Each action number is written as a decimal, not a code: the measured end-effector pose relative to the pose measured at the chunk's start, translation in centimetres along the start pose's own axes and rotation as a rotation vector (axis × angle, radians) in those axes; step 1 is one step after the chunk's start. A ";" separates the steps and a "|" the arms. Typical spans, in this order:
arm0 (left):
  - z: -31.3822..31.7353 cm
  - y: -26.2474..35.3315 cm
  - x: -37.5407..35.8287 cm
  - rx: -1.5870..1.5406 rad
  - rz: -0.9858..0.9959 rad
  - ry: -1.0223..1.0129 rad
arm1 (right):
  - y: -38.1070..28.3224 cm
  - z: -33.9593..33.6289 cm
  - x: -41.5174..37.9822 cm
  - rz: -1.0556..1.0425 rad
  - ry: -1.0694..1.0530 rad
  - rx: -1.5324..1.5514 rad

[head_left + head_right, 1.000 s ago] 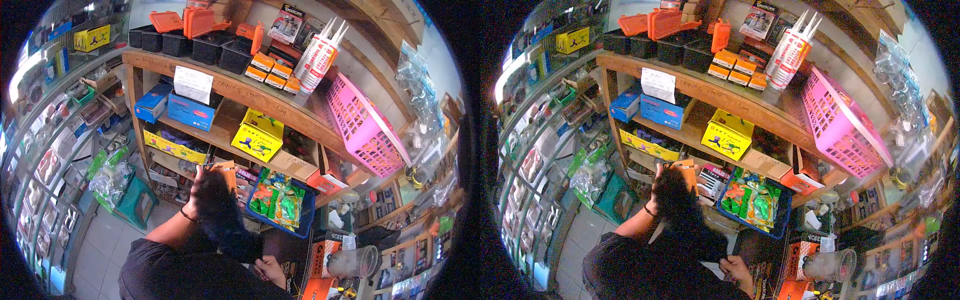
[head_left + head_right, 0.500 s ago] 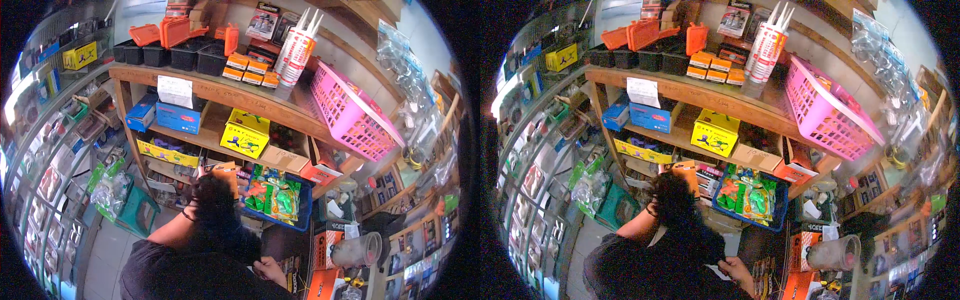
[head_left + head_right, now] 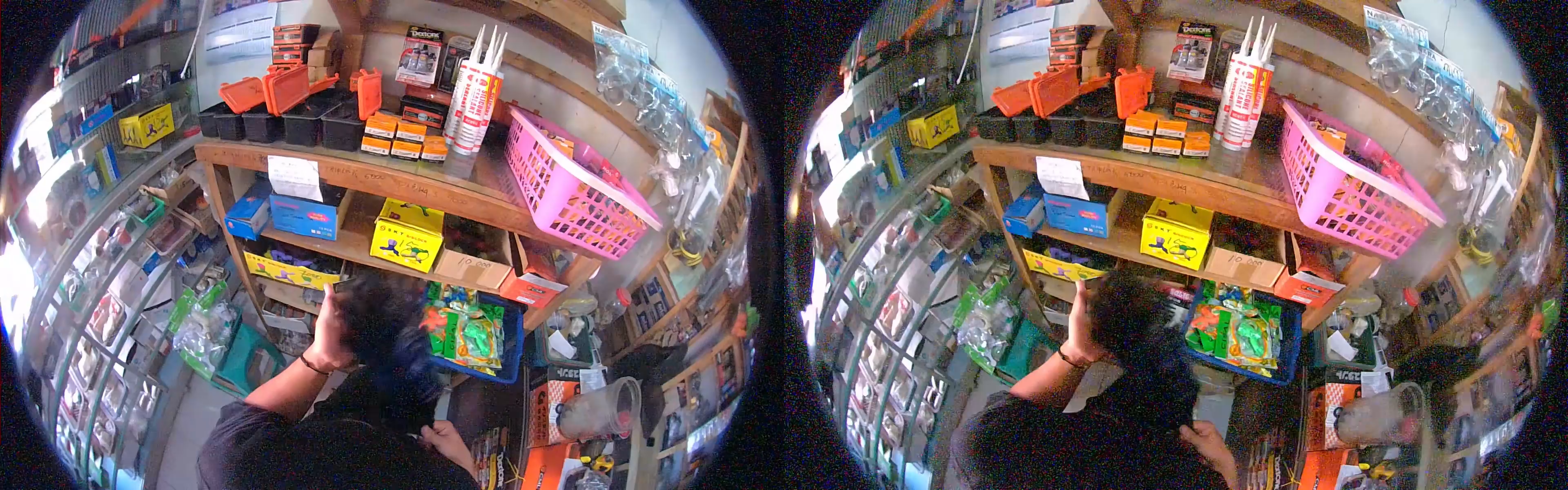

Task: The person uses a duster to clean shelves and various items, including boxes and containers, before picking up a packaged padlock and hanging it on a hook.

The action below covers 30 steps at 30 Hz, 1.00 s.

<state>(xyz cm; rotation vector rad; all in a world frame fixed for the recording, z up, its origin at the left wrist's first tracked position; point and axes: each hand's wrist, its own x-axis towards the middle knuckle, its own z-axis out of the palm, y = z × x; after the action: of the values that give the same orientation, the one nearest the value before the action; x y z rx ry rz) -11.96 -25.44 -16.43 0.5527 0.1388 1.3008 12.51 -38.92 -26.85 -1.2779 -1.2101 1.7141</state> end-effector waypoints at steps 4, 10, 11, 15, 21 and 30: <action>-2.3 -0.5 2.3 -0.182 -0.188 -0.380 | 3.7 -2.2 1.8 -0.008 -0.046 -0.046; -0.3 -0.1 4.2 -0.073 -0.195 -0.601 | 0.7 -1.0 1.6 0.094 -0.047 0.030; 0.3 0.0 4.5 -0.067 -0.206 -0.607 | 0.2 -1.1 1.7 0.086 -0.042 0.040; 2.9 0.6 5.8 0.040 -0.059 -0.087 | -1.9 -0.7 2.3 -0.103 0.167 0.075; 1.3 0.9 6.6 0.015 -0.237 -0.453 | -0.9 -1.0 3.3 -0.312 0.119 -0.070; 3.4 0.5 4.4 -0.277 -0.196 -0.209 | -0.5 0.2 0.9 -0.054 0.102 0.051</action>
<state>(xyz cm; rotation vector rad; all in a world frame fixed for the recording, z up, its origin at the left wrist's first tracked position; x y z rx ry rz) -9.84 -22.27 -12.36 0.4226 -0.1555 1.0428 11.99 -37.96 -26.67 -1.2752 -1.1242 1.6113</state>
